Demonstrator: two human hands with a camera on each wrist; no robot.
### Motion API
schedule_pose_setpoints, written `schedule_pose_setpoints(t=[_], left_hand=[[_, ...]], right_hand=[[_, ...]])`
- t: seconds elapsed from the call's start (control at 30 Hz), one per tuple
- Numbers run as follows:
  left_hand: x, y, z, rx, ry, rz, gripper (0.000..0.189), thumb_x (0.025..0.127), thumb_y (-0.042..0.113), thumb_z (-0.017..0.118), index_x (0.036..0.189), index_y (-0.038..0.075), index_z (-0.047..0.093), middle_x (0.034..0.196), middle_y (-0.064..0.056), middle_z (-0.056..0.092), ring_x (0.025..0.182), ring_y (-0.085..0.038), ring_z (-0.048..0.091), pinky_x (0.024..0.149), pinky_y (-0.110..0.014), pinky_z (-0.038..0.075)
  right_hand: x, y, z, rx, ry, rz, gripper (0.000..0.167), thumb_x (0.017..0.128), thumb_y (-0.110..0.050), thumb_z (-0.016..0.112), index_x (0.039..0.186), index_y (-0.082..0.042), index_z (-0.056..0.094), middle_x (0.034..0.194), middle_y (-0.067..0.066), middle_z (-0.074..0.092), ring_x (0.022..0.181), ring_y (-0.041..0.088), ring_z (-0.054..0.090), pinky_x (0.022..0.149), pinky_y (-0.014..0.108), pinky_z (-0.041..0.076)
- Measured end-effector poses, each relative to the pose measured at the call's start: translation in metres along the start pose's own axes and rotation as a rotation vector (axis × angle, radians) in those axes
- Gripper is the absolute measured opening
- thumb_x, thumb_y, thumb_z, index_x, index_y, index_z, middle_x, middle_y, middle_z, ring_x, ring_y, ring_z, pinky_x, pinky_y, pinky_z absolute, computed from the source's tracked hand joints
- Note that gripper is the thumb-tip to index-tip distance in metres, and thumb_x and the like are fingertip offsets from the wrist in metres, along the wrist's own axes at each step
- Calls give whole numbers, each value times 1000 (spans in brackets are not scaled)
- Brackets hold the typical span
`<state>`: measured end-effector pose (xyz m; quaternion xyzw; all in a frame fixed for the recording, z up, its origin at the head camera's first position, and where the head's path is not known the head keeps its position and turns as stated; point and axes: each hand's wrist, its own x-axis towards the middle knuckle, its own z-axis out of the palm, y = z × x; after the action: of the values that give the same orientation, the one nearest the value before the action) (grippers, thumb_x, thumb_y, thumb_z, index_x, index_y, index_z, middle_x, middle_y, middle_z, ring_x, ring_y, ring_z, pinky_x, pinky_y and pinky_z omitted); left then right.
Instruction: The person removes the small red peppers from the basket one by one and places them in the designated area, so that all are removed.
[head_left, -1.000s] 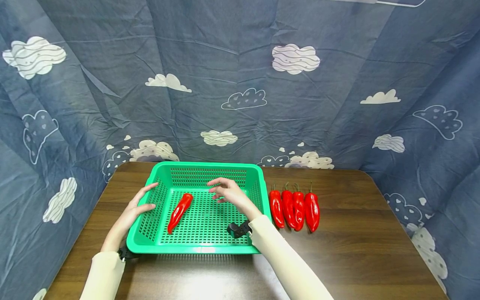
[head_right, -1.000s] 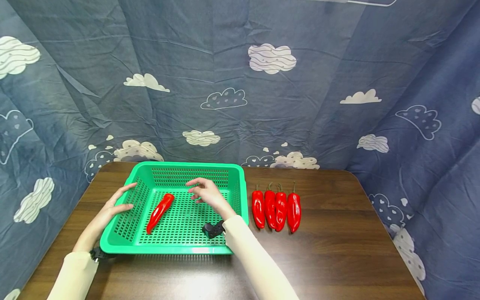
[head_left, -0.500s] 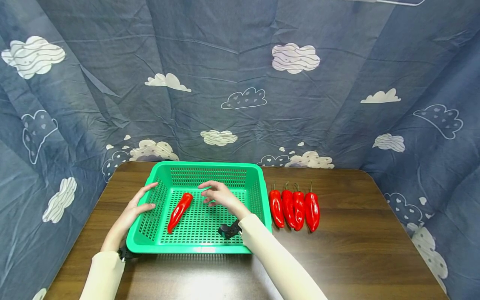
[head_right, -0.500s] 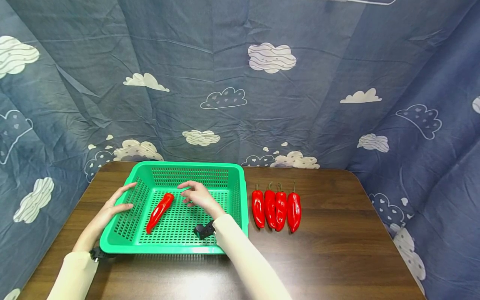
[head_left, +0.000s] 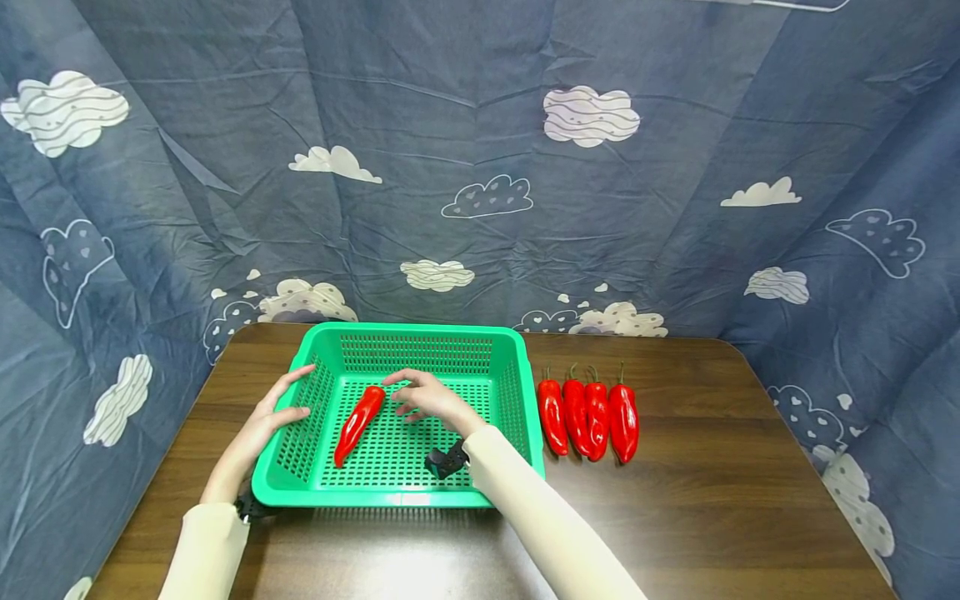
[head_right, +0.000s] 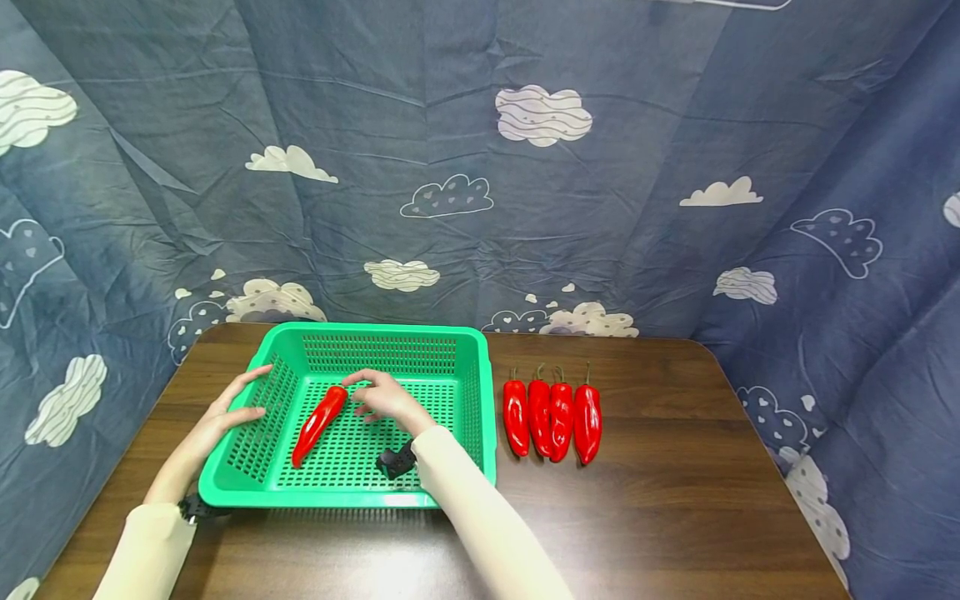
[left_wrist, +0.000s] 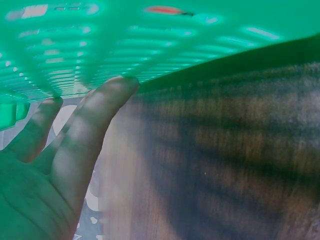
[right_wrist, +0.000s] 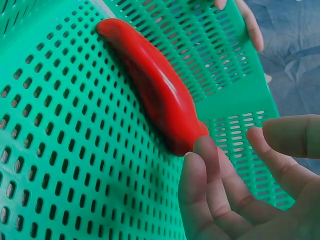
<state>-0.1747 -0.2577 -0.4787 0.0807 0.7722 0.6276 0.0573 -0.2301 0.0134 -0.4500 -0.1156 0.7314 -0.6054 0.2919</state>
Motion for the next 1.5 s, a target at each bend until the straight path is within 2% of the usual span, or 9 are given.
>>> schedule_pose_setpoints(t=[0.27,0.5,0.73,0.9,1.1,1.27,1.33,1.5], left_hand=[[-1,0,0,4,-4,-11,62,93,7,53,150,11,27,156,-15,9,135,-39,16,97,-57,24],[-1,0,0,6,-6,-21,62,93,7,52,150,12,27,156,-15,10,134,-37,20,97,-53,27],[-1,-1,-1,11,6,8,63,91,5,53,149,8,29,156,-15,12,138,-38,9,100,-62,15],[-1,-1,-1,14,8,16,63,91,5,53,148,7,28,156,-16,12,139,-39,7,101,-65,12],[-1,0,-1,7,6,-3,64,91,6,53,149,9,27,157,-15,10,139,-39,7,101,-64,14],[0,0,0,6,6,-1,63,92,6,53,149,8,27,156,-15,12,138,-39,11,100,-61,18],[0,0,0,3,3,-10,64,92,6,53,150,9,26,156,-15,13,136,-38,16,99,-58,22],[-1,1,0,-2,-1,-28,64,93,7,53,150,10,25,156,-15,11,134,-38,20,98,-54,26]], right_hand=[[8,2,8,-14,-15,37,36,93,0,52,129,-1,56,113,26,59,100,47,58,82,52,49],[14,5,15,-43,-38,63,39,91,0,52,129,-4,56,110,14,62,97,42,59,80,49,50],[17,4,21,-71,-69,78,44,91,-1,51,135,-5,53,109,14,61,86,35,59,79,47,50],[20,5,25,-103,-74,101,48,89,0,52,136,-8,53,109,11,59,86,34,58,78,47,50],[22,5,29,-141,-54,123,50,87,1,53,136,-11,55,107,9,59,82,31,55,77,46,50],[22,6,31,-145,-14,115,48,86,2,52,132,-8,58,107,9,58,75,25,50,72,41,49],[23,7,32,-131,13,102,47,85,5,52,130,-5,60,101,9,58,72,22,48,70,39,48],[25,8,31,-107,106,57,42,81,9,53,120,-1,65,88,6,58,71,17,49,71,38,49]])
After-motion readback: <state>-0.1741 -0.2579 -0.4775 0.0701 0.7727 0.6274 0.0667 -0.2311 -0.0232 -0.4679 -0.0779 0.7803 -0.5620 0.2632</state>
